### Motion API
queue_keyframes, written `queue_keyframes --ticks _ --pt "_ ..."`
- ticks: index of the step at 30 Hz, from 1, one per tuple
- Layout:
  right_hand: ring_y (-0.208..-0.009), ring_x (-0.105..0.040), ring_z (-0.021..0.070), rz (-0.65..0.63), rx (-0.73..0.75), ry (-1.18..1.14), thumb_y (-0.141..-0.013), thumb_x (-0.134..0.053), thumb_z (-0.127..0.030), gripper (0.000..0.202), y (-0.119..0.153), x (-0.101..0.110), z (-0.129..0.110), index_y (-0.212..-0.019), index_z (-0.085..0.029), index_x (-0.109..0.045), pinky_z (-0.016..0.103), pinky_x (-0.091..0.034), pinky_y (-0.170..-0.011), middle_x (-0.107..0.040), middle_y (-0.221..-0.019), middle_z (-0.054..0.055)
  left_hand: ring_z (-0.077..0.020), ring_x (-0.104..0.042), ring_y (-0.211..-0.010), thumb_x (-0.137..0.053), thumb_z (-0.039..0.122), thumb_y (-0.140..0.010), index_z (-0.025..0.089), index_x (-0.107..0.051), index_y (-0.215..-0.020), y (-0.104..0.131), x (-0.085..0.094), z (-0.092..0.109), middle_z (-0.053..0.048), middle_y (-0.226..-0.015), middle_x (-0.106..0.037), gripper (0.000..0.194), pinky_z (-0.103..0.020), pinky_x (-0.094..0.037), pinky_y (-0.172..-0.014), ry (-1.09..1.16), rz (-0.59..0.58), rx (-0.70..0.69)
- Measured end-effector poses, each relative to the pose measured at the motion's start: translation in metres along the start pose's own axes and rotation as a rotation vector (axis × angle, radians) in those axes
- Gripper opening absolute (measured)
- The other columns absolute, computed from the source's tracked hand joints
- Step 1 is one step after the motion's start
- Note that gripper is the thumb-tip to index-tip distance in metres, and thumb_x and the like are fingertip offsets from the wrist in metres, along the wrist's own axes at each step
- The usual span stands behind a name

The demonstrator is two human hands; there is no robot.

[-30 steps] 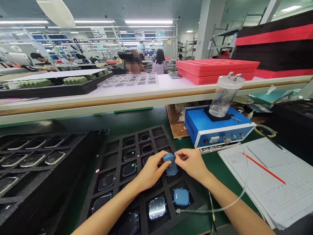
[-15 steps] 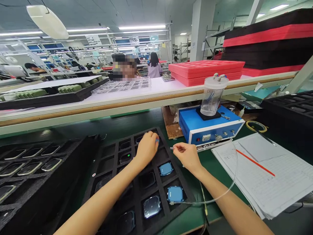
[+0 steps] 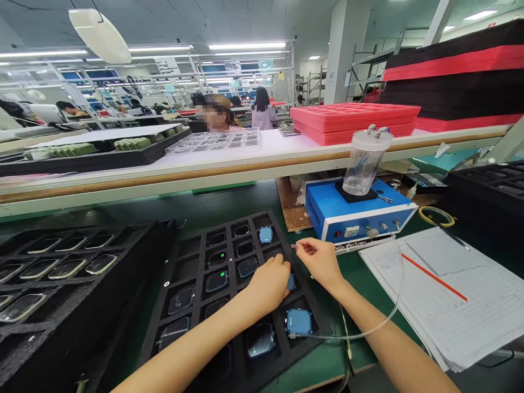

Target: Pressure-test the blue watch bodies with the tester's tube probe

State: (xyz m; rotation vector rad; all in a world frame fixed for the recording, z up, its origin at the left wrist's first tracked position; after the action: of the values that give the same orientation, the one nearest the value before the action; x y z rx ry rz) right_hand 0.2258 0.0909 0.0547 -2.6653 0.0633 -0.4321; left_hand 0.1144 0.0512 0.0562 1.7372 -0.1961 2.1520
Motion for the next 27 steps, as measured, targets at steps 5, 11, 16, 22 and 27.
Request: queue_keyframes --ticks 5,11,16,22,27 --pt "-0.059 -0.065 0.0183 0.006 -0.032 -0.036 -0.075 -0.055 -0.021 0.013 0.002 0.001 0.0 -0.073 -0.015 -0.067 0.026 -0.053 -0.058 -0.069 -0.067 0.005 -0.0295 -0.06 -0.081 -0.066 0.02 -0.067 0.015 -0.062 -0.079 -0.001 0.002 -0.023 -0.008 -0.079 -0.065 0.014 -0.04 -0.045 -0.074 0.219 0.077 0.055" --pt "-0.056 -0.066 0.019 -0.064 -0.241 -0.304 -0.071 -0.058 -0.025 0.013 0.008 -0.012 0.01 -0.069 -0.013 -0.065 0.028 -0.054 -0.055 -0.067 -0.061 0.005 -0.0189 -0.062 -0.091 -0.034 0.033 -0.091 0.013 -0.055 -0.101 -0.006 -0.01 -0.051 -0.008 -0.096 -0.066 0.031 -0.03 -0.05 -0.077 0.885 0.13 0.046" --pt "-0.053 -0.065 0.0172 -0.142 -0.331 -0.396 -0.067 -0.062 -0.023 0.011 0.014 -0.023 0.012 -0.067 -0.012 -0.065 0.026 -0.054 -0.051 -0.066 -0.059 0.005 -0.0151 -0.061 -0.082 -0.059 0.032 -0.081 0.013 -0.061 -0.088 -0.008 -0.019 -0.061 -0.006 -0.089 -0.066 0.02 -0.031 -0.051 -0.079 1.578 0.151 0.099" --pt "-0.053 -0.065 0.015 -0.132 -0.349 -0.439 -0.068 -0.062 -0.022 0.009 0.015 -0.021 0.01 -0.068 -0.013 -0.066 0.023 -0.055 -0.053 -0.067 -0.059 0.003 -0.0149 -0.06 -0.083 -0.063 0.029 -0.079 0.014 -0.067 -0.091 -0.008 -0.016 -0.057 -0.006 -0.089 -0.068 0.019 -0.027 -0.051 -0.077 1.603 0.134 0.066" --pt "-0.053 -0.065 0.0155 -0.113 -0.35 -0.408 -0.067 -0.063 -0.023 0.01 0.015 -0.019 0.008 -0.066 -0.013 -0.066 0.024 -0.055 -0.054 -0.067 -0.058 0.003 -0.015 -0.061 -0.081 -0.063 0.028 -0.079 0.015 -0.069 -0.093 -0.007 -0.016 -0.056 -0.005 -0.09 -0.069 0.02 -0.026 -0.05 -0.076 1.588 0.129 0.056"
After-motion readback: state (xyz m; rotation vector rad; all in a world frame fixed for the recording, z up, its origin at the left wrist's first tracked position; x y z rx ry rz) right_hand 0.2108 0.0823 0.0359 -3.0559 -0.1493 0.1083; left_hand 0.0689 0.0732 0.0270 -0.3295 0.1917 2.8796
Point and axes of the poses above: each hand's wrist, its own y-axis away from the middle knuckle, its own x-axis out of the back of the hand, z = x × y, the point moved 7 cm from there along -y, towards the middle knuckle
